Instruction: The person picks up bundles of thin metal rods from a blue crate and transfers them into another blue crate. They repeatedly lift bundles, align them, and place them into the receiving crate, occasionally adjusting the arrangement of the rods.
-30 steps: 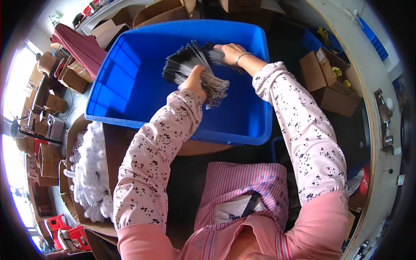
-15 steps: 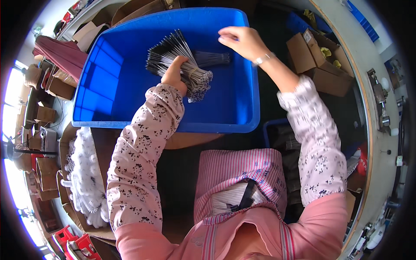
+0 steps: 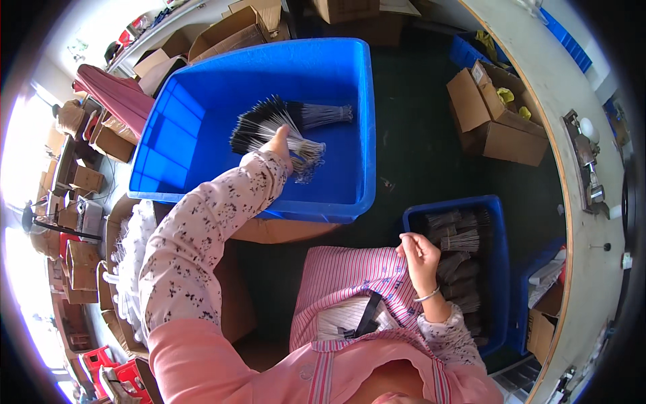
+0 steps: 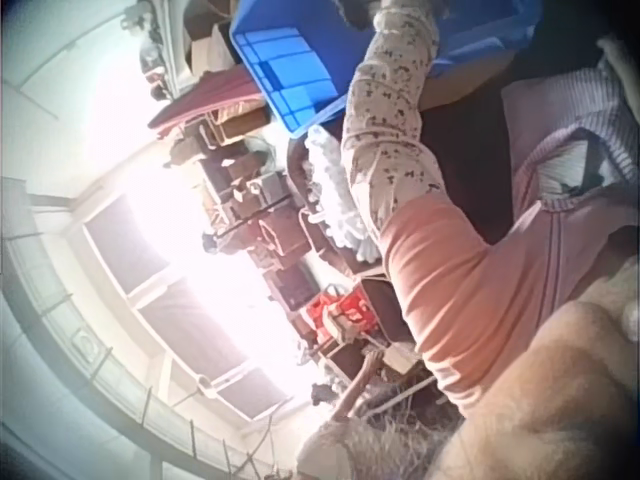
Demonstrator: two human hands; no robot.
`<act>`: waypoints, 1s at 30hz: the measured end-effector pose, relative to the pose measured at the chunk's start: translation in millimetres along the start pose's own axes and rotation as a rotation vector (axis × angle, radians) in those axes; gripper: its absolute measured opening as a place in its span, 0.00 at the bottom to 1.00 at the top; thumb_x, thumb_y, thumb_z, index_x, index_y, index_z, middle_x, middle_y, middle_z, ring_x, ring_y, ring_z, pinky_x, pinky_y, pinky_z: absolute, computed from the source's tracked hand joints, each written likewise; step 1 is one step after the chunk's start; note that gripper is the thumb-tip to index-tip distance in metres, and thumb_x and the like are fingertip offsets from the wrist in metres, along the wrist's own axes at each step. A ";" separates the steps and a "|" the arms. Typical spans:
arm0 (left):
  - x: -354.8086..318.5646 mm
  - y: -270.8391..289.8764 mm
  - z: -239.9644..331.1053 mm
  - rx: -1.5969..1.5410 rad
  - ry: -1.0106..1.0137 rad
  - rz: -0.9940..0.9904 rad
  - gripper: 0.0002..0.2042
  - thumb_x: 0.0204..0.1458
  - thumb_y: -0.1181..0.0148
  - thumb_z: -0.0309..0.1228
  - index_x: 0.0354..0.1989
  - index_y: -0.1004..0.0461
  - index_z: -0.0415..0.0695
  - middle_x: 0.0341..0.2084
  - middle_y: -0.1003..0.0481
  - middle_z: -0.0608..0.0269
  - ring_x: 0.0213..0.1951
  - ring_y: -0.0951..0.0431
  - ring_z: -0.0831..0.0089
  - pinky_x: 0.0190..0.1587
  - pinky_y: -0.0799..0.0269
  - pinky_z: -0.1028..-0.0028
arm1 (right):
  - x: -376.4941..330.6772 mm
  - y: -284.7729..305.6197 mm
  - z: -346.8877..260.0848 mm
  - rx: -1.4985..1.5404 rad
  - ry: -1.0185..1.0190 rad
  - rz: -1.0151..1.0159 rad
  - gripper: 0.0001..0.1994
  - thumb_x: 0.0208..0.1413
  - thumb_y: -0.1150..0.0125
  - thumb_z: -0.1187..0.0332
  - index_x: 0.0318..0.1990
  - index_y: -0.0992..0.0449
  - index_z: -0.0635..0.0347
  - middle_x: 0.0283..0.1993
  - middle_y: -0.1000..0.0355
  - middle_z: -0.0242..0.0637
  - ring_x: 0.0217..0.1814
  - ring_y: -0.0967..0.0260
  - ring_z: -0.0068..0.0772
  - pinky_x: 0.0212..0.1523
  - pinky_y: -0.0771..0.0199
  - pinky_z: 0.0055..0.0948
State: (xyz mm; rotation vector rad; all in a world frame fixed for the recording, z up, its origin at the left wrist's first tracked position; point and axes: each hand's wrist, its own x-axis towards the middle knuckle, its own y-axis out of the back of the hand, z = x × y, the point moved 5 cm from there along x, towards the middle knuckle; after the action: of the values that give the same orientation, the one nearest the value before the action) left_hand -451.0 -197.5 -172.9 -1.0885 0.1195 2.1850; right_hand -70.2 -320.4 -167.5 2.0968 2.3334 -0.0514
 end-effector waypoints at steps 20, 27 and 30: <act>-226.6 -143.6 -22.0 0.767 -1.440 -0.558 0.19 0.54 0.42 0.27 0.53 0.34 0.33 0.47 0.28 0.54 0.49 0.29 0.71 0.52 0.35 0.73 | -72.6 191.5 184.8 0.194 -0.480 0.856 0.11 0.55 0.42 0.67 0.39 0.25 0.69 0.29 0.26 0.38 0.28 0.28 0.26 0.27 0.29 0.22; -223.7 -159.2 -66.5 1.506 -1.570 -0.628 0.12 0.52 0.41 0.26 0.44 0.26 0.38 0.42 0.25 0.57 0.47 0.27 0.67 0.55 0.37 0.69 | 15.3 198.3 240.7 -0.117 -0.566 0.967 0.31 0.38 0.28 0.54 0.42 0.26 0.75 0.37 0.25 0.45 0.37 0.27 0.37 0.42 0.27 0.32; -213.9 -157.6 -67.0 1.581 -1.607 -0.701 0.09 0.52 0.42 0.25 0.42 0.25 0.36 0.39 0.24 0.57 0.44 0.26 0.70 0.51 0.35 0.72 | 40.9 197.8 280.9 -0.074 -0.683 1.147 0.33 0.32 0.26 0.52 0.39 0.25 0.76 0.38 0.25 0.51 0.41 0.26 0.43 0.45 0.30 0.35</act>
State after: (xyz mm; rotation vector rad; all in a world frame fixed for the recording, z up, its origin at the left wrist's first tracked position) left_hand -220.5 -216.3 -26.1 1.2923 0.4718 1.0477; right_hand 116.7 -266.4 -453.6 2.4660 0.6155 -0.5334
